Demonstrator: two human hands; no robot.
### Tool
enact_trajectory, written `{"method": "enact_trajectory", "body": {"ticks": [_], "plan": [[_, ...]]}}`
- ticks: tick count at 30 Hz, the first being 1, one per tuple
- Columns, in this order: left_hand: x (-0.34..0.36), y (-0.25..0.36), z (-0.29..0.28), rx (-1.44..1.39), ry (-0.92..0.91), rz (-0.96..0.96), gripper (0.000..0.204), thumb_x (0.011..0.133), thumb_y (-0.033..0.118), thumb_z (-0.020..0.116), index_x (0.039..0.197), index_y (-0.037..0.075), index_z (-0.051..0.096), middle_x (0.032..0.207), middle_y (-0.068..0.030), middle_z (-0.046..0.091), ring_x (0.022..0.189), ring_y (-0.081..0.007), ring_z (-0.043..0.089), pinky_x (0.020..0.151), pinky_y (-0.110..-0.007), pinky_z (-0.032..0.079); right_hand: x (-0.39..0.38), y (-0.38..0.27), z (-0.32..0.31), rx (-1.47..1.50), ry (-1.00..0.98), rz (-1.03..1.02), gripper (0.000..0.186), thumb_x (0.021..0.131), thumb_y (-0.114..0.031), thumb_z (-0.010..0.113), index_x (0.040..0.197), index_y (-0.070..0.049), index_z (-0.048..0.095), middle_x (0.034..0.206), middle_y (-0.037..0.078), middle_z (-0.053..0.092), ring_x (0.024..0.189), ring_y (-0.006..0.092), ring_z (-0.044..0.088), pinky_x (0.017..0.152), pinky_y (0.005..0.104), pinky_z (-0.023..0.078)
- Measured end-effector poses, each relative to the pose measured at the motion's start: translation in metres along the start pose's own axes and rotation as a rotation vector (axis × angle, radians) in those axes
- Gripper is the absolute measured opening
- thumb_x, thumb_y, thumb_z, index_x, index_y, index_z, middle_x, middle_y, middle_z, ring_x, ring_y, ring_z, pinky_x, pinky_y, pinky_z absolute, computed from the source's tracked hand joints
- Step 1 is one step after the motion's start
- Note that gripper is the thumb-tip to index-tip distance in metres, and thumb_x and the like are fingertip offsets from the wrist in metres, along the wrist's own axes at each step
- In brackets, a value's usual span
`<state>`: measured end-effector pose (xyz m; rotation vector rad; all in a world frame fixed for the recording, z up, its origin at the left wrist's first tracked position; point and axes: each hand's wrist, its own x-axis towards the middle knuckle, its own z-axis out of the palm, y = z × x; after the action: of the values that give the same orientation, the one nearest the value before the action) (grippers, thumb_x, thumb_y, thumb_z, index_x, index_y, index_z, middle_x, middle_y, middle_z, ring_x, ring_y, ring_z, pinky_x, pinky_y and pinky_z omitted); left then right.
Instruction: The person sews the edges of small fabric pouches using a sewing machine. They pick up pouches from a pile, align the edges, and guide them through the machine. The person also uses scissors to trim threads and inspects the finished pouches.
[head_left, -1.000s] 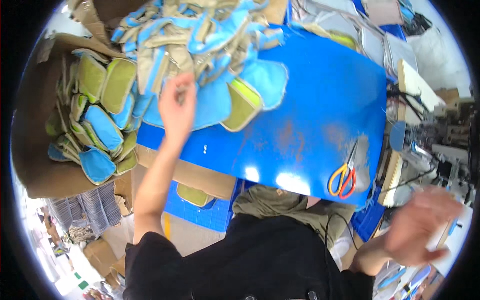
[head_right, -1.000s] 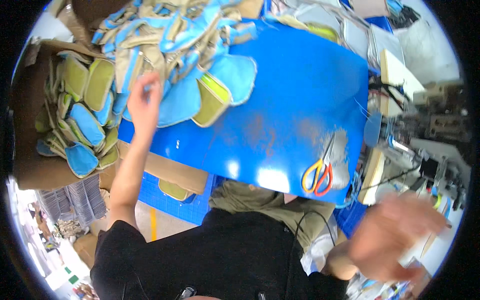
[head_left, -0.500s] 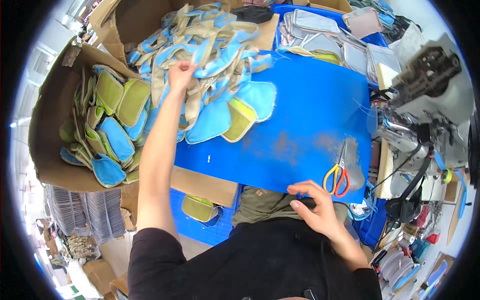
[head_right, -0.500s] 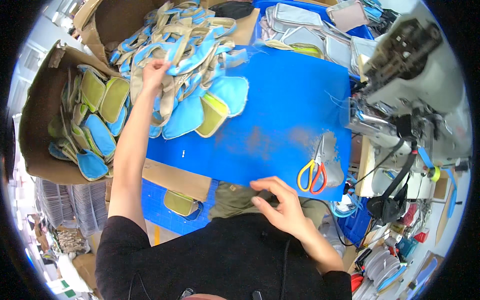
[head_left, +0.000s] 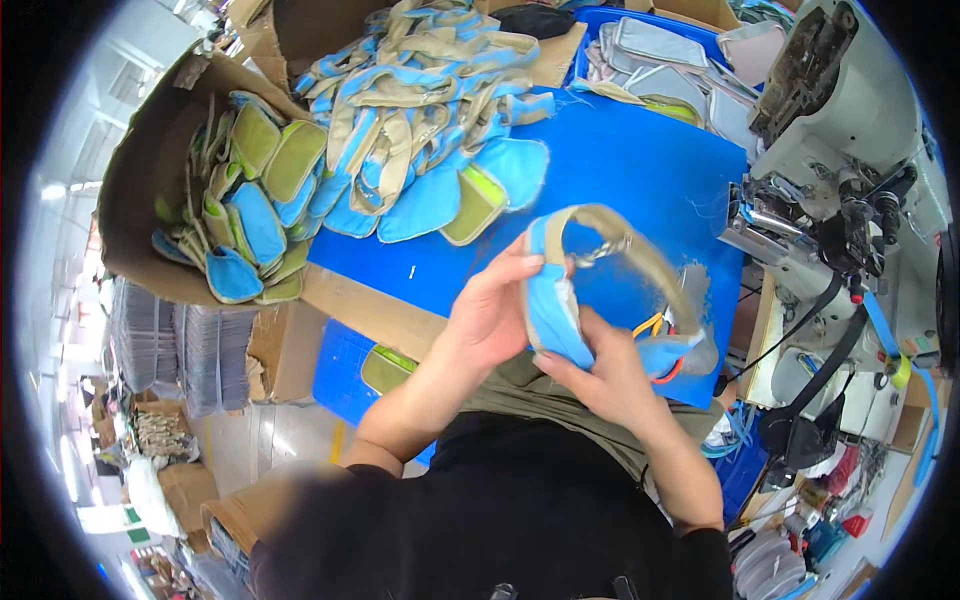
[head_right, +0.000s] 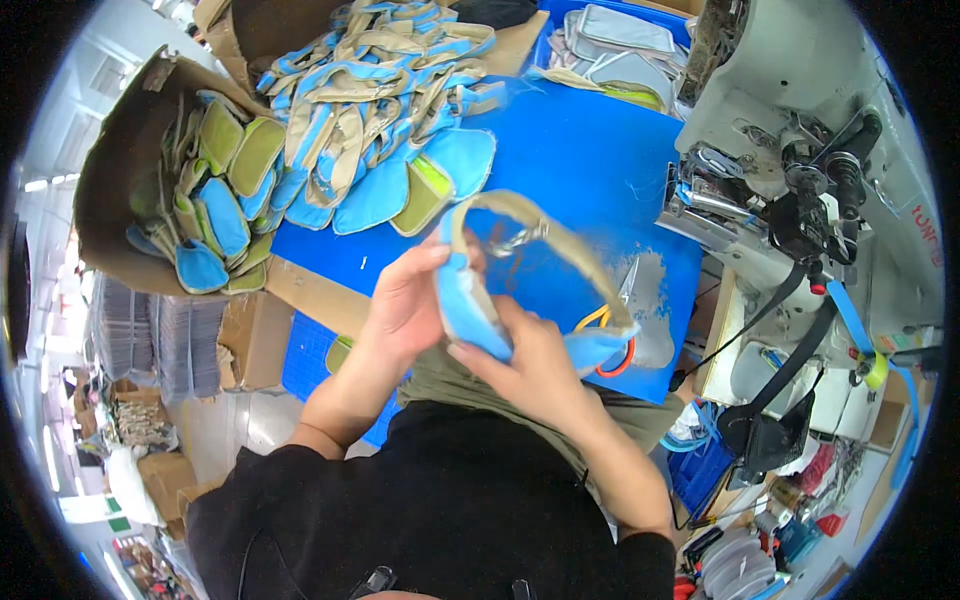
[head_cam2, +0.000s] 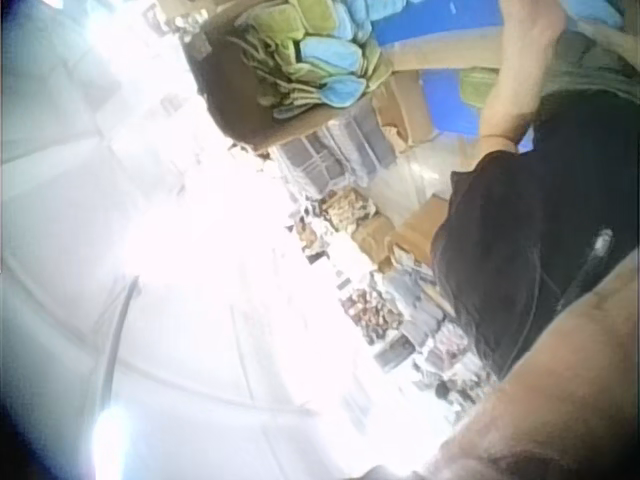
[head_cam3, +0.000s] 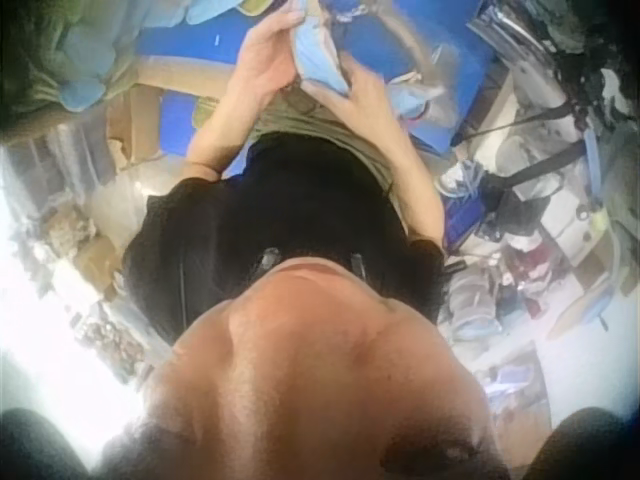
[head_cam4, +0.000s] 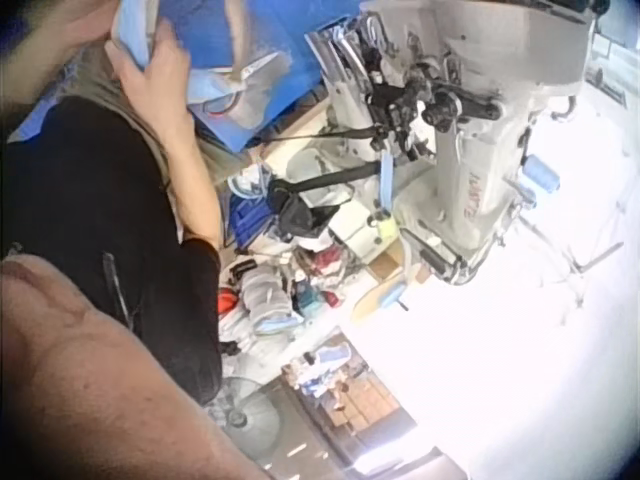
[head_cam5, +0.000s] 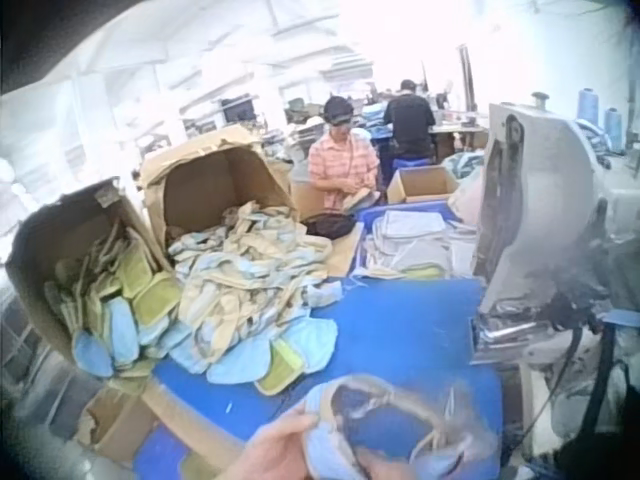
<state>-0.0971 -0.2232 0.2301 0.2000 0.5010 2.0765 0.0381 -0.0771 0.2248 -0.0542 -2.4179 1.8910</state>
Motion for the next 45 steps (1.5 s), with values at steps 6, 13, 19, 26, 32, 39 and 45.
{"method": "enact_trajectory", "body": {"ticks": [6,13,19,26,32,39,45], "plan": [[0.042,-0.022,0.016,0.002,0.027,-0.005,0.062,0.093,0.016,0.067,0.149,0.0,0.047,0.137,-0.0124,0.064,0.128,-0.0224,0.061,0.11,-0.038,0.047,-0.04,0.004,-0.013,-0.095,0.417,-0.144,0.017,0.084,-0.008,0.08,0.092,0.003,0.068,0.078,0.01,0.06,0.07,0.0227,0.057,0.065,0.0315,0.044],[0.061,-0.039,-0.048,0.3,0.185,0.164,0.043,0.101,0.027,0.065,0.134,-0.001,0.06,0.131,-0.0152,0.067,0.121,-0.0249,0.066,0.1,-0.041,0.055,-0.064,-0.04,-0.018,-0.196,0.299,-0.591,0.024,0.067,-0.014,0.083,0.081,0.0,0.069,0.081,0.013,0.067,0.072,0.0308,0.064,0.085,0.0492,0.051],[0.073,0.033,-0.052,0.203,0.082,0.24,0.049,0.101,0.033,0.062,0.135,-0.003,0.059,0.132,-0.0192,0.067,0.122,-0.0306,0.065,0.104,-0.046,0.053,-0.079,0.024,-0.011,-0.228,0.369,0.023,0.012,0.083,-0.007,0.073,0.091,0.001,0.07,0.082,0.014,0.064,0.076,0.0291,0.061,0.076,0.0399,0.049],[0.069,0.052,-0.116,-0.038,0.159,0.155,0.046,0.106,0.028,0.054,0.139,-0.004,0.053,0.138,-0.0209,0.061,0.126,-0.0339,0.06,0.113,-0.052,0.045,-0.046,0.052,0.004,-0.363,0.329,-0.171,0.011,0.087,-0.006,0.074,0.097,-0.002,0.071,0.082,0.012,0.063,0.078,0.0301,0.058,0.075,0.0386,0.044],[0.094,0.046,-0.139,-0.192,0.06,0.074,0.047,0.11,0.026,0.045,0.144,-0.007,0.047,0.147,-0.0223,0.054,0.14,-0.032,0.051,0.118,-0.047,0.043,-0.046,0.082,0.013,-0.4,0.422,-0.083,0.01,0.088,-0.012,0.074,0.096,-0.007,0.07,0.083,0.009,0.066,0.08,0.0307,0.063,0.079,0.0416,0.043],[0.047,-0.041,-0.12,-0.167,0.19,-0.226,0.071,0.107,0.05,0.048,0.151,-0.006,0.039,0.15,-0.0222,0.052,0.142,-0.037,0.048,0.114,-0.047,0.047,-0.022,0.1,0.021,-0.48,0.392,-0.032,0.012,0.089,-0.018,0.073,0.089,-0.008,0.067,0.082,0.009,0.067,0.079,0.0318,0.064,0.081,0.0436,0.044],[0.039,-0.035,-0.125,0.209,0.45,-0.044,0.04,0.108,0.027,0.054,0.137,0.0,0.057,0.13,-0.0141,0.067,0.125,-0.0261,0.063,0.108,-0.042,0.05,-0.023,0.108,0.018,-0.384,0.332,-0.082,0.016,0.089,-0.023,0.074,0.092,-0.008,0.069,0.086,0.01,0.069,0.082,0.0314,0.065,0.089,0.0437,0.045]]}}
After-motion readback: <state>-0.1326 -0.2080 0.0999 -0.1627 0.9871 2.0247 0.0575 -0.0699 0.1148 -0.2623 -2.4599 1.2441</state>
